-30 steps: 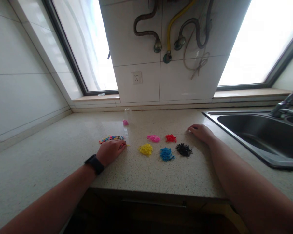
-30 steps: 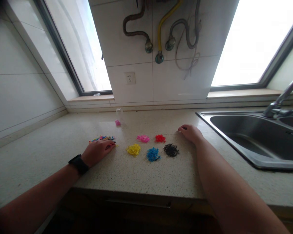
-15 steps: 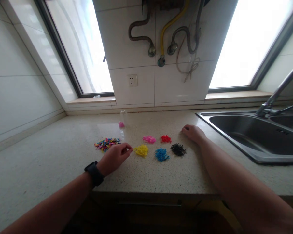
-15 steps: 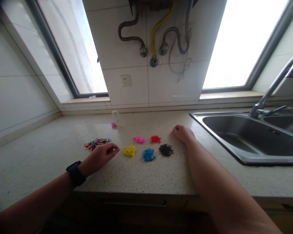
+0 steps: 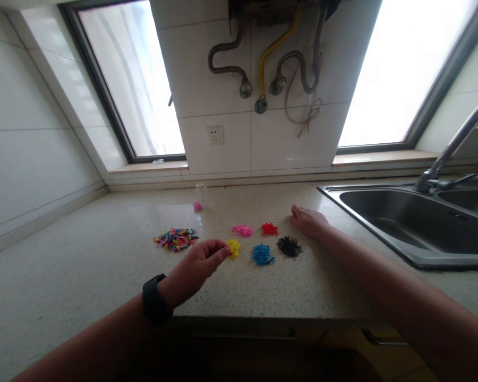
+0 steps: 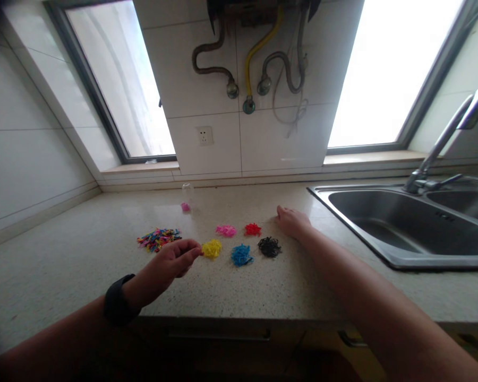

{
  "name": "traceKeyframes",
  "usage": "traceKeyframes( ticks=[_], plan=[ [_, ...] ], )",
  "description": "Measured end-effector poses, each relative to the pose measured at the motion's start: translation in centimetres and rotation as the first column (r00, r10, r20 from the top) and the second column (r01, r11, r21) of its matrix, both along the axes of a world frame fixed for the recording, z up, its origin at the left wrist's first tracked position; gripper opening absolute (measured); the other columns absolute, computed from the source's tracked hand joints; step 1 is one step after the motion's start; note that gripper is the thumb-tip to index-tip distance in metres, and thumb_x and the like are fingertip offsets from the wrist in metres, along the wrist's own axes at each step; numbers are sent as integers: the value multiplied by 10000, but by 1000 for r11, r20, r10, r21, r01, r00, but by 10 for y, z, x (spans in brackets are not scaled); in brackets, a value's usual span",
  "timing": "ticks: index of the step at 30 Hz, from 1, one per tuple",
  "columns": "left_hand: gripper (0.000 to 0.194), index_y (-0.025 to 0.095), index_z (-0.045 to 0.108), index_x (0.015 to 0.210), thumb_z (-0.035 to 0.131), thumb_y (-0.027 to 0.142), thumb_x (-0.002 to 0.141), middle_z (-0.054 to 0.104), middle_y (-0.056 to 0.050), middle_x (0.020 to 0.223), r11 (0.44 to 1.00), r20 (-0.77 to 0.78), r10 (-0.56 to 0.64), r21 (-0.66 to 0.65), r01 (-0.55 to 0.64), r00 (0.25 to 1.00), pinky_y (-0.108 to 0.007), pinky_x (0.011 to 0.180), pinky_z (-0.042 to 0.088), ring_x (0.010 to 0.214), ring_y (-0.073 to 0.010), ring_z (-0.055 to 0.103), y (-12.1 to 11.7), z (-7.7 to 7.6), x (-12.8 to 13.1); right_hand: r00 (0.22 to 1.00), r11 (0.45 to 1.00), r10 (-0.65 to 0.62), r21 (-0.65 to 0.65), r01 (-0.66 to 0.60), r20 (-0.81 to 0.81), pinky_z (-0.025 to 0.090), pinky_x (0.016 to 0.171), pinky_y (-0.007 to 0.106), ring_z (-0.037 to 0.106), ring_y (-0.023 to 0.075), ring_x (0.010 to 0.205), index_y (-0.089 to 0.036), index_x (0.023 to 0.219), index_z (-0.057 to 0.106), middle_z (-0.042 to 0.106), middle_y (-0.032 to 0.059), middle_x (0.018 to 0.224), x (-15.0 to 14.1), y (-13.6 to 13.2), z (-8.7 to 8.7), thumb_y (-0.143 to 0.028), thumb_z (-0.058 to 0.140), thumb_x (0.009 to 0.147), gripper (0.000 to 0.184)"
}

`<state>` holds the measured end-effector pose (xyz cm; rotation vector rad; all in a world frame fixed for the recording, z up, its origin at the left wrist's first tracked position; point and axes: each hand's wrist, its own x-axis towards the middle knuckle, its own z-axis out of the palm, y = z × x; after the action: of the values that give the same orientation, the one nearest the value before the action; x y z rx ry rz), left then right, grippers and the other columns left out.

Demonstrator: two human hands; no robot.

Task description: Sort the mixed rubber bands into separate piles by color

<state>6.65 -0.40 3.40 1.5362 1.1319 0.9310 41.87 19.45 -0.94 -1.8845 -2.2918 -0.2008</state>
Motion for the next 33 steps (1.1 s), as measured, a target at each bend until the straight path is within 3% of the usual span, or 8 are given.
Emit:
traceKeyframes(
  ticks=[7, 15, 22, 33],
  plan=[
    [423, 150, 633, 954, 605, 565, 879, 391, 64, 624, 999, -4, 29, 44, -29, 1000, -207, 467, 236, 518, -73, 275, 0, 1, 4, 1000, 999, 9, 38, -8, -23, 397, 684, 318, 649, 248, 900, -224, 1057, 602, 718, 113, 1025, 2, -3, -1, -372, 396, 946, 277],
    [405, 144, 649, 938, 604, 542, 885, 448, 43, 632, 994, -8, 35, 101, -34, 999, -213, 488, 278, 538, -81, 325, -1, 9, 5, 989, 993, 121, 28, -118, -91, 423, 762, 337, 645, 268, 959, -213, 1210, 579, 685, 133, 1170, 11, 0, -5, -343, 444, 923, 343],
    [341, 146, 650, 938, 651, 479, 868, 515, 24, 679, 989, -10, 58, 136, -56, 998, -213, 507, 313, 570, -87, 376, -4, 12, 3, 976, 986, 165, 19, -164, -140, 427, 785, 315, 645, 233, 920, -227, 1158, 628, 681, 103, 1104, 18, -1, -6, -356, 457, 925, 316],
    [269, 152, 631, 851, 711, 407, 823, 409, 61, 624, 970, 35, 110, 214, -115, 993, -202, 518, 291, 569, -79, 335, -7, 19, -1, 965, 982, 187, 23, -186, -182, 431, 734, 304, 644, 218, 834, -218, 1149, 649, 686, 99, 1031, 21, 0, -8, -336, 494, 906, 312]
  ],
)
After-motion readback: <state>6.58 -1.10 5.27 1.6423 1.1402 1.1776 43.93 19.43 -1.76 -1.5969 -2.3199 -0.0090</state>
